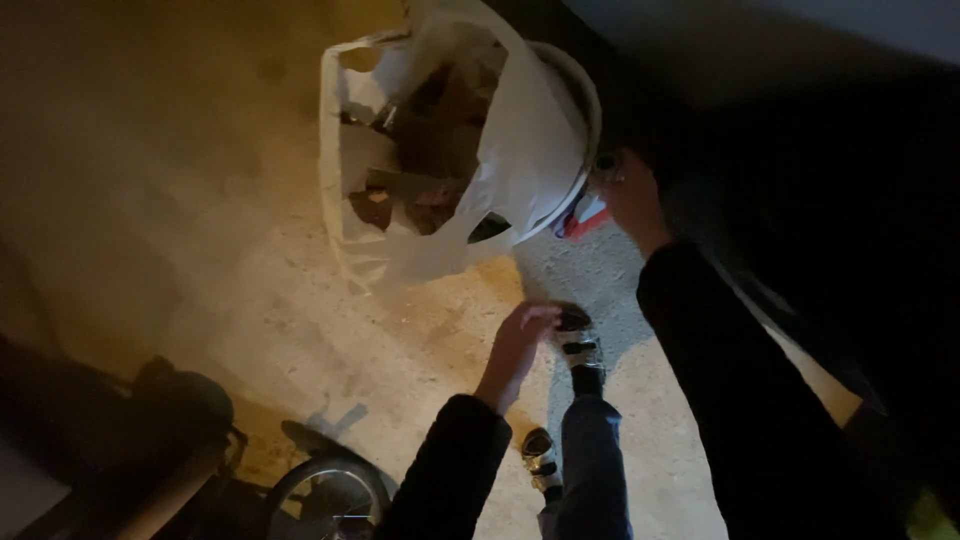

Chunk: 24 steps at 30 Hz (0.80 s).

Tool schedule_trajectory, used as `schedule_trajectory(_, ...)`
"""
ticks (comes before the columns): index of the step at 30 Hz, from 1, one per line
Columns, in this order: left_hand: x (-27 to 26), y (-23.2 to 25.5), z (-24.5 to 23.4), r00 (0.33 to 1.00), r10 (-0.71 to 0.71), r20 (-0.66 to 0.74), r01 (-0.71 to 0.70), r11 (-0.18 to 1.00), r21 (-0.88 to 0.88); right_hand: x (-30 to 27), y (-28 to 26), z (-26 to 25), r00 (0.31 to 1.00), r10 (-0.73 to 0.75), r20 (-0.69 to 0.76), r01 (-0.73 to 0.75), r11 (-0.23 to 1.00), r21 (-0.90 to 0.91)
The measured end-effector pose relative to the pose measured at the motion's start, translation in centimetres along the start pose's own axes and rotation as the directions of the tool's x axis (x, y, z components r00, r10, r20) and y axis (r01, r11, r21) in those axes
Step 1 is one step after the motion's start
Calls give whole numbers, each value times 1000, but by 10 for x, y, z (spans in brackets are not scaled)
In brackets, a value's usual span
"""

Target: The person sweeps dirt and debris from a concrete floor into a purple dustpan using a red broom and then empties the dustpan into a black garbage bag.

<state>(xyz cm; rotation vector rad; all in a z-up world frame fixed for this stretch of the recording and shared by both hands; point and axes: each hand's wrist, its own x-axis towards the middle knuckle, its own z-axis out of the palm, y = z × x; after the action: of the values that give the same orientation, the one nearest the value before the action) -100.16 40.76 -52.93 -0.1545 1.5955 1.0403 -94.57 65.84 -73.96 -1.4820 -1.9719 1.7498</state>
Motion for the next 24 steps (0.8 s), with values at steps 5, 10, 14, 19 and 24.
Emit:
schedule_trajectory(5, 120, -70, 10, 964, 264, -8, -233, 864, 447, -88, 1, -31, 994, 107, 14, -104, 986, -131)
schedule_trajectory(10, 206, -81, 36, 721, 663, 203, -580, 416, 700, -163, 37, -46, 999, 3, 50, -16, 961, 275)
schedule_trajectory(14, 222, -45, 63, 741, 593, 315, -504, 181, 845, -208, 14, -61, 997, -6, 81, -21, 946, 325)
schedule_trajectory(19, 337, -138, 47, 821, 486, 298, -327, -27, 945, -222, 32, -76, 972, 159, 174, -218, 887, 407)
schedule_trajectory(24, 372, -190, 38, 784, 518, 343, -214, -292, 932, -228, -3, -97, 916, 336, 220, -399, 824, 402)
